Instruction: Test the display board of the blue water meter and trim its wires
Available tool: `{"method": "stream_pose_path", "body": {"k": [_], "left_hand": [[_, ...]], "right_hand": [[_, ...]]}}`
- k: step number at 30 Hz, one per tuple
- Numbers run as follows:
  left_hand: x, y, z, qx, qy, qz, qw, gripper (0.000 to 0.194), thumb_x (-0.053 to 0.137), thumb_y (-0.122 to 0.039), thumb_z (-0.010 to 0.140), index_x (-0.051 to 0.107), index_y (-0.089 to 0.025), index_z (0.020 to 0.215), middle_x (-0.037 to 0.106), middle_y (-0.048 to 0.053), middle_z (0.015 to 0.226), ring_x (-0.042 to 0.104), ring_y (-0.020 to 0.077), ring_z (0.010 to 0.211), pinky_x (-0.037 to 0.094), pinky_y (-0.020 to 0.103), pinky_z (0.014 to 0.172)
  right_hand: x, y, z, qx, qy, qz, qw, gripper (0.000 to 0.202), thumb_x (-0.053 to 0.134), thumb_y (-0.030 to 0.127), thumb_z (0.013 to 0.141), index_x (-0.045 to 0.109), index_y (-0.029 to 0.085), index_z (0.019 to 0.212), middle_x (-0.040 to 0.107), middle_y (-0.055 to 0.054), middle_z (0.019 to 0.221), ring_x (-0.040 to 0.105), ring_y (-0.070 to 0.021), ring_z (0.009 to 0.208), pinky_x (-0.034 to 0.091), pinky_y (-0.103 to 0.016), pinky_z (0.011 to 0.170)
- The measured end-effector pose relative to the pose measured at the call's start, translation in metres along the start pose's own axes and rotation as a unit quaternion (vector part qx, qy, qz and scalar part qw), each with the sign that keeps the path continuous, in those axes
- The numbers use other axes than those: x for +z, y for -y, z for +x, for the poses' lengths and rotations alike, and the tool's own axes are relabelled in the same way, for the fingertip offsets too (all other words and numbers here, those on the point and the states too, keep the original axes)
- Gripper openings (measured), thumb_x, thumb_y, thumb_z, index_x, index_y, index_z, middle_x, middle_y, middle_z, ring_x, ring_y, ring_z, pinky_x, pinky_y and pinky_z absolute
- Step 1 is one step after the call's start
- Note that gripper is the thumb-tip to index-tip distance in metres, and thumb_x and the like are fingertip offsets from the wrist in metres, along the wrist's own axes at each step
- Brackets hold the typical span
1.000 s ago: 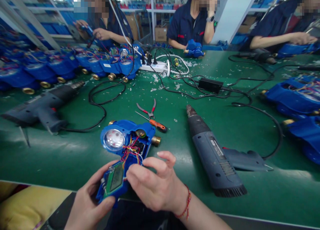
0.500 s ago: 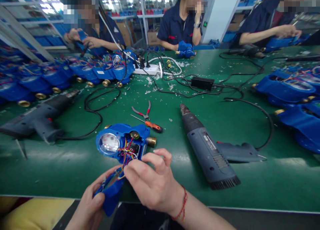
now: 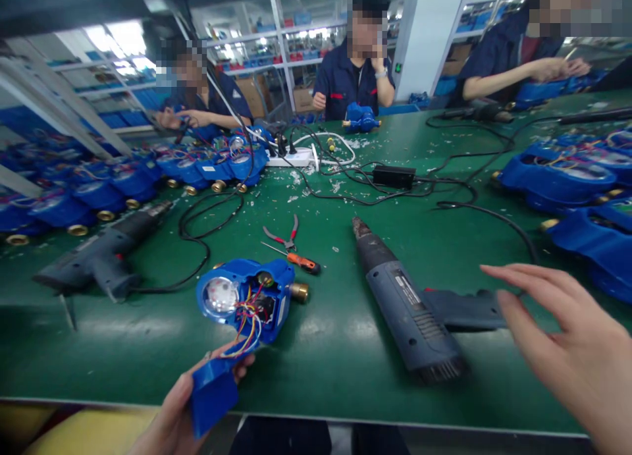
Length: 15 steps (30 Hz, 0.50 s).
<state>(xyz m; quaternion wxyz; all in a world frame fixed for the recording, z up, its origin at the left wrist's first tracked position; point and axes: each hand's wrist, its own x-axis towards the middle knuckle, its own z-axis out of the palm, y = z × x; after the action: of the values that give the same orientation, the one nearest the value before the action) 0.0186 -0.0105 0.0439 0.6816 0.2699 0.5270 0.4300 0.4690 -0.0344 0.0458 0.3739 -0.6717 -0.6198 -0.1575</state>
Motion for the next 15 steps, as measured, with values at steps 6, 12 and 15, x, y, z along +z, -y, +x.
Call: {"method": "stream_pose_path", "body": {"k": [6, 12, 15], "left_hand": [[-0.009, 0.008, 0.002, -0.08, 0.049, -0.104, 0.99, 0.054, 0.076, -0.062, 0.072, 0.078, -0.016, 0.1, 0.074, 0.013, 0.107, 0.066, 0.0229, 0.103, 0.048, 0.026, 0.093], [-0.001, 0.007, 0.0, -0.09, 0.115, -0.179, 0.973, 0.06, 0.069, -0.061, 0.081, 0.074, -0.008, 0.107, 0.072, 0.019, 0.11, 0.069, 0.0214, 0.096, 0.051, 0.026, 0.09], [0.009, 0.002, -0.002, -0.09, 0.132, -0.211, 0.964, 0.06, 0.069, -0.06, 0.082, 0.073, -0.006, 0.109, 0.072, 0.022, 0.109, 0.07, 0.0211, 0.092, 0.051, 0.027, 0.088]], "right_hand": [[0.037, -0.057, -0.018, -0.203, 0.15, 0.066, 0.965, 0.048, 0.068, 0.021, 0.082, 0.063, 0.034, 0.128, 0.077, -0.01, 0.093, 0.074, -0.0235, 0.07, 0.051, -0.033, 0.054], [0.055, -0.021, -0.001, -0.335, 0.159, 0.068, 0.926, 0.048, 0.07, 0.016, 0.083, 0.063, 0.022, 0.13, 0.076, -0.008, 0.086, 0.072, -0.015, 0.062, 0.053, -0.022, 0.049], [0.059, 0.0, 0.008, -0.319, 0.123, 0.085, 0.936, 0.028, 0.063, 0.016, 0.087, 0.073, 0.027, 0.11, 0.075, -0.007, 0.082, 0.07, -0.0149, 0.061, 0.053, -0.03, 0.053]]}}
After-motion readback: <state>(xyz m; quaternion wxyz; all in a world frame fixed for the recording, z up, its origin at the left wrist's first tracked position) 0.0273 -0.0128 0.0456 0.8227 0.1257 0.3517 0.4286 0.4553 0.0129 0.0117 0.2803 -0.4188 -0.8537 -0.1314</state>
